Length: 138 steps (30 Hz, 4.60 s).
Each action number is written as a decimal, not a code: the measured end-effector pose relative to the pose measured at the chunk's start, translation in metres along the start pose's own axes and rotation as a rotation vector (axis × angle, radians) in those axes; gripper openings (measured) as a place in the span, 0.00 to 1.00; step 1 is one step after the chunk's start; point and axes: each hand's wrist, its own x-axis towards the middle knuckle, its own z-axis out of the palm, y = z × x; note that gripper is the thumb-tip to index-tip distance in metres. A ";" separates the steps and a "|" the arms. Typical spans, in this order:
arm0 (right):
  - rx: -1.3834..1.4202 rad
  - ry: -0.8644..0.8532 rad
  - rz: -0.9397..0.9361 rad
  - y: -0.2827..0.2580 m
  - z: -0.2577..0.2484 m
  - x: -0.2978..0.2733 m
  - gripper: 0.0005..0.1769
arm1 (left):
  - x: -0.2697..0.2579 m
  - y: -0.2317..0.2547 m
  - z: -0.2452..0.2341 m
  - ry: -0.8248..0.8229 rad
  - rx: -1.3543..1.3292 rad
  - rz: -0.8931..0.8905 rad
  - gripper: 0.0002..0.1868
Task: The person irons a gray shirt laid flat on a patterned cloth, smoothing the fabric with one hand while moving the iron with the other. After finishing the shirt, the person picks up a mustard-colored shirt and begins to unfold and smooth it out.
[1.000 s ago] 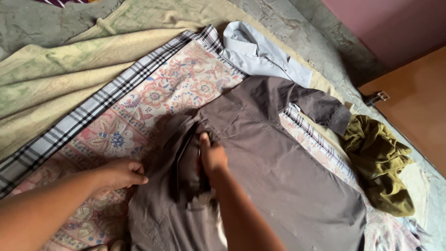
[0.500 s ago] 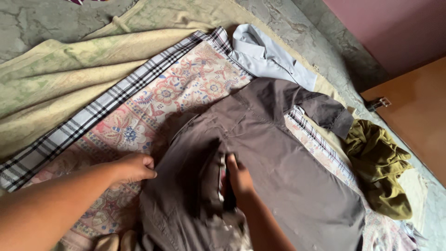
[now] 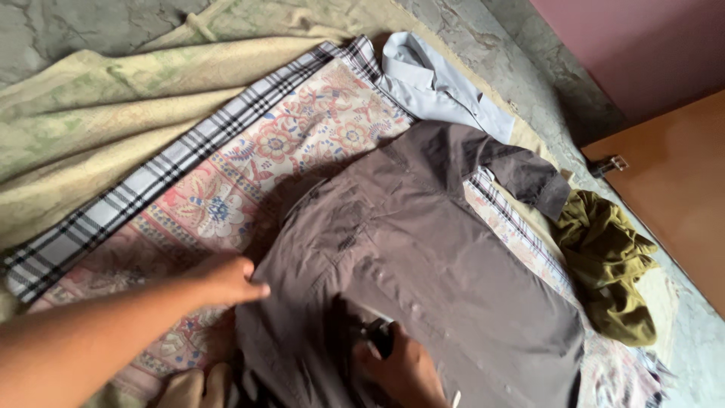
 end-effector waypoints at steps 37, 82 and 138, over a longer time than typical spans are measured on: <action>-0.490 -0.300 -0.429 -0.164 0.039 0.071 0.32 | -0.015 -0.064 -0.007 0.000 0.158 -0.239 0.17; -0.070 -0.197 -0.060 -0.188 0.026 0.063 0.25 | 0.011 -0.084 0.032 0.229 -0.019 -0.160 0.16; -0.139 -0.208 -0.029 -0.065 0.032 -0.034 0.17 | -0.012 -0.043 0.021 -0.184 -0.171 -0.102 0.15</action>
